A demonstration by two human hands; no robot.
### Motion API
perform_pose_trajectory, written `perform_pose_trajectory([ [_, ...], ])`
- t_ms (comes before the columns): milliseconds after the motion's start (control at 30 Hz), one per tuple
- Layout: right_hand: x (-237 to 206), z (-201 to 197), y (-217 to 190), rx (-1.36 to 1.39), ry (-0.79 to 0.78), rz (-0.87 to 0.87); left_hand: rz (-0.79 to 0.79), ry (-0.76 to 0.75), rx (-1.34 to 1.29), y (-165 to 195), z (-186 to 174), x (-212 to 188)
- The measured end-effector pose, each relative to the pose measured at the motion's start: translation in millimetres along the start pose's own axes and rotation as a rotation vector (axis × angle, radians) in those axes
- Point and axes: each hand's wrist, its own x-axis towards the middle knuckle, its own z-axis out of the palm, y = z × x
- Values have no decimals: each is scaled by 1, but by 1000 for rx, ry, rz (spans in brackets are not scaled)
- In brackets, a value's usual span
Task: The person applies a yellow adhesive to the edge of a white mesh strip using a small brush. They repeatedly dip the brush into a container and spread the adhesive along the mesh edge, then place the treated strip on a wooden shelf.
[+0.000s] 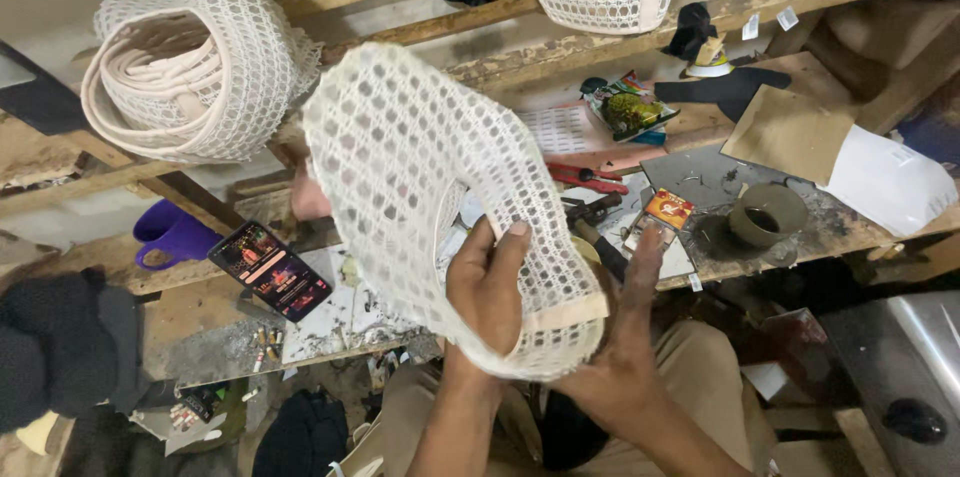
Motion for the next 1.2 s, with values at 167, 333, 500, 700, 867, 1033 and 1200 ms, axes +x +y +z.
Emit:
perform_pose_trajectory([
  [167, 27, -1, -34, -285, 295, -28, 164, 5, 76, 10, 3, -30],
  [333, 35, 8, -46, 15, 365, 95, 473, -230, 299, 11, 8, -49],
  [500, 33, 3, -48, 235, 259, 57, 243, -122, -195, 17, 4, -23],
  [700, 27, -8, -43, 23, 284, 224, 271, -65, -487, 47, 8, 40],
  [867, 27, -9, -36, -18, 223, 370, 217, -12, -729, 71, 19, 104],
  [1033, 32, -10, -20, -11, 142, 408, 286, 171, -676, 59, 24, 127],
  [1200, 28, -10, -3, -18, 95, 349, 341, 127, -566, 45, 10, 122],
])
